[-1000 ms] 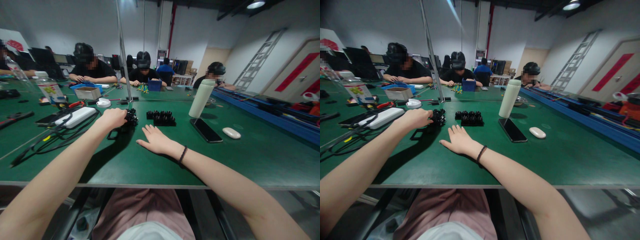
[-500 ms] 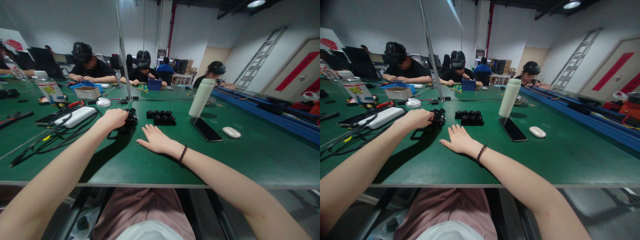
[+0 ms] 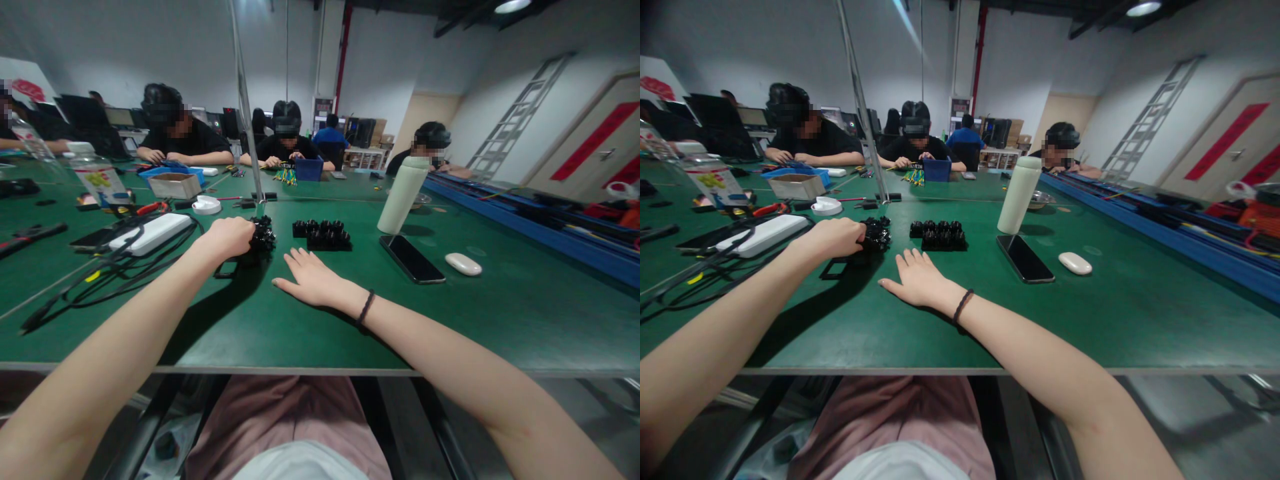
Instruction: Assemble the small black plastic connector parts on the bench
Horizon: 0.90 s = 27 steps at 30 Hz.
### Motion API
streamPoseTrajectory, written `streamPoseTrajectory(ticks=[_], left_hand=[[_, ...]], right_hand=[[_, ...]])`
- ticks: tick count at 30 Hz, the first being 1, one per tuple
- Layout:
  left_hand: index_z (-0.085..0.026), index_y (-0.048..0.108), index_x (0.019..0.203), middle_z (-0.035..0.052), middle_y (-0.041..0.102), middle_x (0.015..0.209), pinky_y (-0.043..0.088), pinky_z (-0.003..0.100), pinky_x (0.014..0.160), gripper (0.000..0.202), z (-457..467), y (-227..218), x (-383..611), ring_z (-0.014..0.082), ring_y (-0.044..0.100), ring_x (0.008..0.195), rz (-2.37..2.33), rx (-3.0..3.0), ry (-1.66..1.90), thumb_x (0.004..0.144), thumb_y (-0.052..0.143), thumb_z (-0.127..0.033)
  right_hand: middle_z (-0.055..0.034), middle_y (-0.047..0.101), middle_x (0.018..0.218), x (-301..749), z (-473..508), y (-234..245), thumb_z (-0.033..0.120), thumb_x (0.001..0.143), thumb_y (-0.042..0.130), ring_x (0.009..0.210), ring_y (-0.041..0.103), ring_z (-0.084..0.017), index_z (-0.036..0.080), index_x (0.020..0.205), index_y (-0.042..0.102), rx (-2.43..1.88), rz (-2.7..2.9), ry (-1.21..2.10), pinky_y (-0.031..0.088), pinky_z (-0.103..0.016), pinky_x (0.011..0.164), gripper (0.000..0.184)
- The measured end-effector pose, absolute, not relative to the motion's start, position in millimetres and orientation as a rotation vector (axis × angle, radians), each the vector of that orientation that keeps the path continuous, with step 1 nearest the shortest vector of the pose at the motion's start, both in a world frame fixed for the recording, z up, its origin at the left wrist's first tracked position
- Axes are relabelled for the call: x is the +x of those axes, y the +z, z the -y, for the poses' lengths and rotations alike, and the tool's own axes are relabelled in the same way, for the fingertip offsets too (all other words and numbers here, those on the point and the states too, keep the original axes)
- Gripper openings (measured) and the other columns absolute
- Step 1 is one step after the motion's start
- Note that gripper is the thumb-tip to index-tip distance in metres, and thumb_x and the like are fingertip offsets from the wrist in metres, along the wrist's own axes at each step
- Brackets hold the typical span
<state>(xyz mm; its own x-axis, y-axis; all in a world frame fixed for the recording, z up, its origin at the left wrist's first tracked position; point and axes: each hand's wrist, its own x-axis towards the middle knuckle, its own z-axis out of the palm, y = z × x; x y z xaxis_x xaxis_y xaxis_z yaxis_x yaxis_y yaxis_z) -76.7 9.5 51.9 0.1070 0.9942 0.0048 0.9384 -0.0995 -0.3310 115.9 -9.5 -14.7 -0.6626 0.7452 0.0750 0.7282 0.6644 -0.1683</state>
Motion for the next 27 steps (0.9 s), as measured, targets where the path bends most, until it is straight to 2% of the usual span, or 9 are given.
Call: streamPoseTrajectory(ticks=[13, 22, 27], left_hand=[[-0.011, 0.072, 0.102, 0.0231, 0.07, 0.106, 0.053, 0.042, 0.076, 0.034, -7.9, 53.7, -75.6, 0.0375, 0.067, 0.096, 1.949, -2.135, 0.224, 0.075, 0.053, -0.019], [-0.012, 0.072, 0.1, 0.0214, 0.071, 0.106, 0.052, 0.039, 0.072, 0.036, -6.2, 55.1, -75.3, 0.0351, 0.068, 0.093, 1.952, -2.067, 0.218, 0.079, 0.044, -0.019], [-0.01, 0.071, 0.103, 0.0233, 0.07, 0.101, 0.051, 0.04, 0.071, 0.039, -6.8, 57.7, -78.5, 0.0365, 0.067, 0.093, 1.939, -2.029, 0.103, 0.08, 0.041, -0.02]], right_hand=[[-0.0259, 0.027, 0.154, 116.5, 9.5, -14.5, 0.062, 0.093, 0.032, 0.145, 0.022, -0.039, -0.002, 0.146, 0.032, -1.219, 2.744, 0.199, 0.019, -0.05, 0.118, 0.083], [-0.026, 0.028, 0.153, 116.3, 9.1, -15.5, 0.063, 0.092, 0.033, 0.145, 0.023, -0.038, -0.001, 0.146, 0.033, -1.211, 2.717, 0.215, 0.02, -0.05, 0.118, 0.083], [-0.0265, 0.028, 0.153, 115.9, 9.9, -14.1, 0.062, 0.093, 0.033, 0.145, 0.023, -0.038, -0.002, 0.146, 0.033, -1.219, 2.73, 0.217, 0.019, -0.049, 0.118, 0.083]])
